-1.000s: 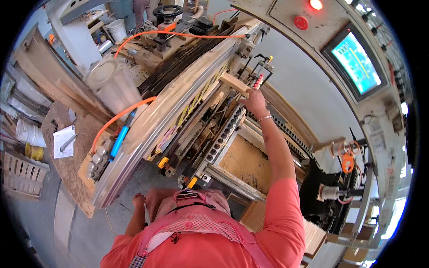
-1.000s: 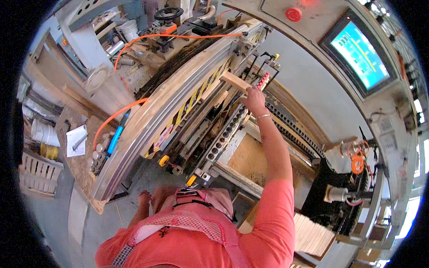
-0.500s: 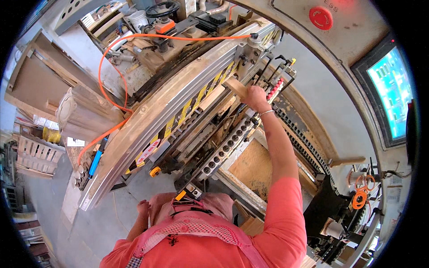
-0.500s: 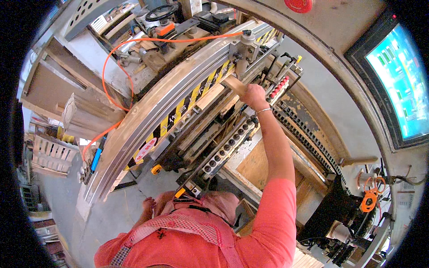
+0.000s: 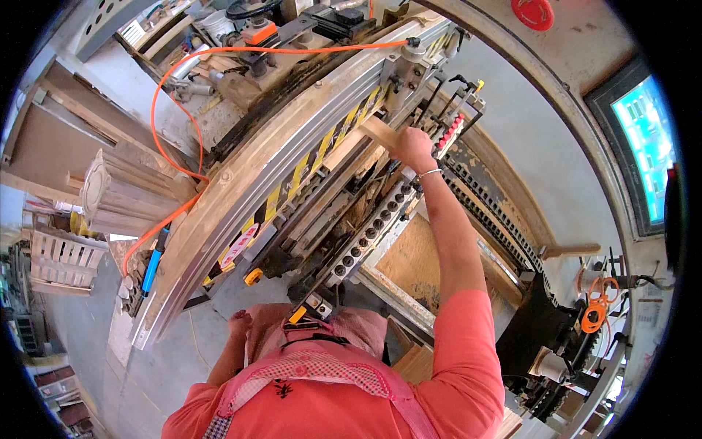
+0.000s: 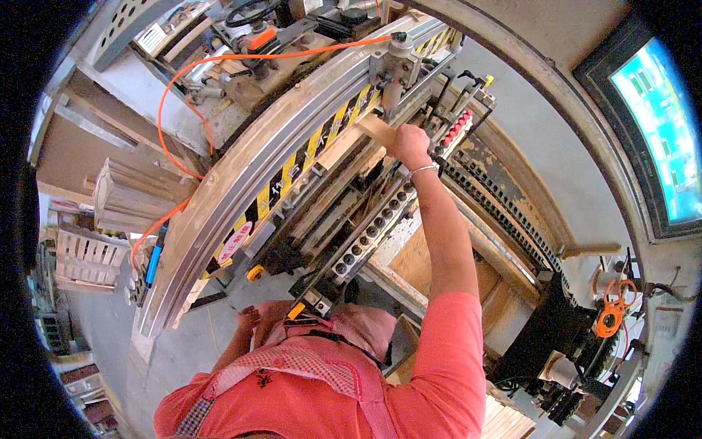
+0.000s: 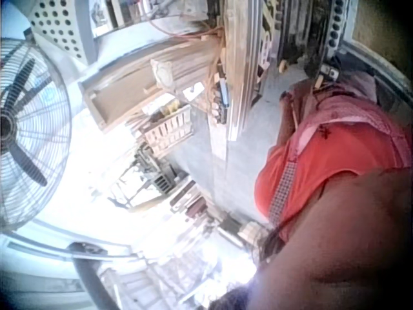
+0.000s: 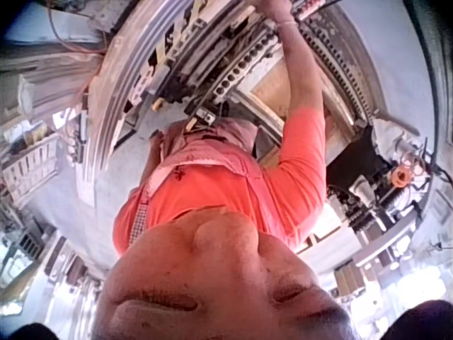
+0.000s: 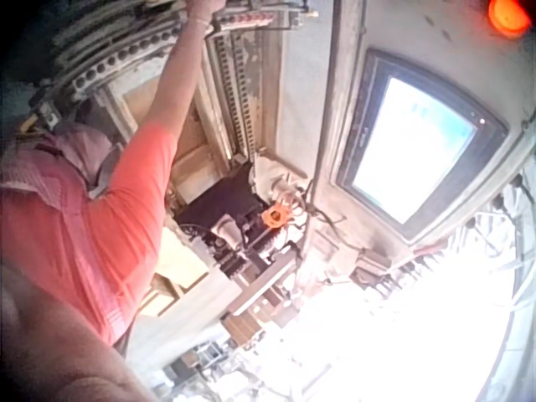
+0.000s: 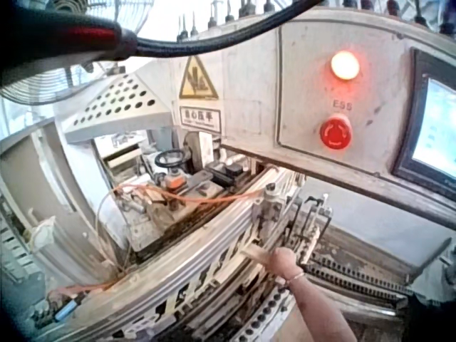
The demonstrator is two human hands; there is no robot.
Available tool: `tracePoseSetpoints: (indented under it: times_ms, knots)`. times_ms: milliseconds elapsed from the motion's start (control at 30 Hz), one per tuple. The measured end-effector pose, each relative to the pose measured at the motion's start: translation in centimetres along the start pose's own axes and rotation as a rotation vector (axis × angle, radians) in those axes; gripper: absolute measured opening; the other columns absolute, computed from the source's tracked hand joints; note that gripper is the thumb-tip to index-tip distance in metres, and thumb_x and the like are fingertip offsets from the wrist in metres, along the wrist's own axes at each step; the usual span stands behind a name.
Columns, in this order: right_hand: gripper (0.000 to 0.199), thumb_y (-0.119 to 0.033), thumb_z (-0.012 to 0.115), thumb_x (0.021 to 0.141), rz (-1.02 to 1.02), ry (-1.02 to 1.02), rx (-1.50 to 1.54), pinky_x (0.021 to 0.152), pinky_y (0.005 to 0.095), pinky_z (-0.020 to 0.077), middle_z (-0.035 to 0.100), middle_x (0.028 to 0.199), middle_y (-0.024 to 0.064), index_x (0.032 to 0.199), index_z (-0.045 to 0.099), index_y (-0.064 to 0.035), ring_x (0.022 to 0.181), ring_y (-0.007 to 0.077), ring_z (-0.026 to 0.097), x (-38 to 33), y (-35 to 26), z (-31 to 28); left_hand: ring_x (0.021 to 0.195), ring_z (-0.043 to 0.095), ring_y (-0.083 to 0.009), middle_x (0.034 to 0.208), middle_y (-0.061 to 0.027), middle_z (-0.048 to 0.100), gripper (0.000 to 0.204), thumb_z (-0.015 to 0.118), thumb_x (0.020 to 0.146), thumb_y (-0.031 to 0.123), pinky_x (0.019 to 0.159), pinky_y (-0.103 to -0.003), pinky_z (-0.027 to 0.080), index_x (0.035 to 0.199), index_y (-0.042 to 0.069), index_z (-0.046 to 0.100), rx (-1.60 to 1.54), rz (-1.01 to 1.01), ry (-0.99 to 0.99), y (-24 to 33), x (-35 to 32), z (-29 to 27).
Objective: The person operates a woodworking machine to process small wooden blocks. They repeatedly pick up blocks from a nearby stack, feed them into the machine's mechanism, and then place the processed blocks onto a growing pile on the table.
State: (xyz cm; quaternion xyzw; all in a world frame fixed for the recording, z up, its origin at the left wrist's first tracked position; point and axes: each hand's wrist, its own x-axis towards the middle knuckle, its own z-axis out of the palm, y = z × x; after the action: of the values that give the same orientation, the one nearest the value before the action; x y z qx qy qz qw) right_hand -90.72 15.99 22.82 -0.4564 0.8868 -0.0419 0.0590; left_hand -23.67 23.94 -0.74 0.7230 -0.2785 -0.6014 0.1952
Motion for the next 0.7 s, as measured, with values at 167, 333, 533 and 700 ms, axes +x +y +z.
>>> tracePoseSetpoints:
  times_ms: [167,333,533,700]
  knots:
    - [0.034,-0.029,0.079,0.053,0.024,0.006,0.001,0.066,0.0370,0.0547,0.066,0.078,0.0132,0.076,0.068,-0.0049,0.075,0.0289,0.066,0.1,-0.4,-0.1,0.060,0.058,-0.0193,0.083,-0.0140,0.061,0.042,0.058,0.075,-0.001,0.047,-0.030,0.045,0.116,-0.008,0.048,0.068,-0.018,0.034,-1.1,0.2,-1.0]
    - [0.036,-0.030,0.078,0.054,0.005,0.029,-0.023,0.067,0.0366,0.0544,0.066,0.078,0.0139,0.077,0.068,-0.0040,0.075,0.0290,0.066,0.2,-0.3,0.2,0.063,0.058,-0.0183,0.087,-0.0113,0.061,0.044,0.060,0.074,-0.002,0.050,-0.029,0.045,0.116,-0.005,0.049,0.030,-0.090,0.058,-1.2,0.3,-1.6]
    - [0.039,-0.032,0.077,0.054,-0.036,0.034,-0.013,0.068,0.0364,0.0538,0.066,0.079,0.0162,0.076,0.068,-0.0011,0.075,0.0301,0.065,0.2,-0.1,0.0,0.067,0.057,-0.0173,0.090,-0.0085,0.060,0.045,0.062,0.072,-0.001,0.051,-0.030,0.045,0.116,-0.001,0.050,0.064,-0.121,0.022,-0.7,0.4,-1.6]
    - [0.038,-0.031,0.077,0.052,-0.014,0.029,0.021,0.067,0.0368,0.0536,0.065,0.078,0.0171,0.073,0.068,-0.0004,0.074,0.0306,0.065,0.3,-0.6,-0.2,0.070,0.058,-0.0166,0.092,-0.0076,0.061,0.045,0.063,0.072,0.001,0.055,-0.030,0.046,0.116,0.000,0.052,0.178,-0.077,0.008,-0.3,0.1,-0.9]
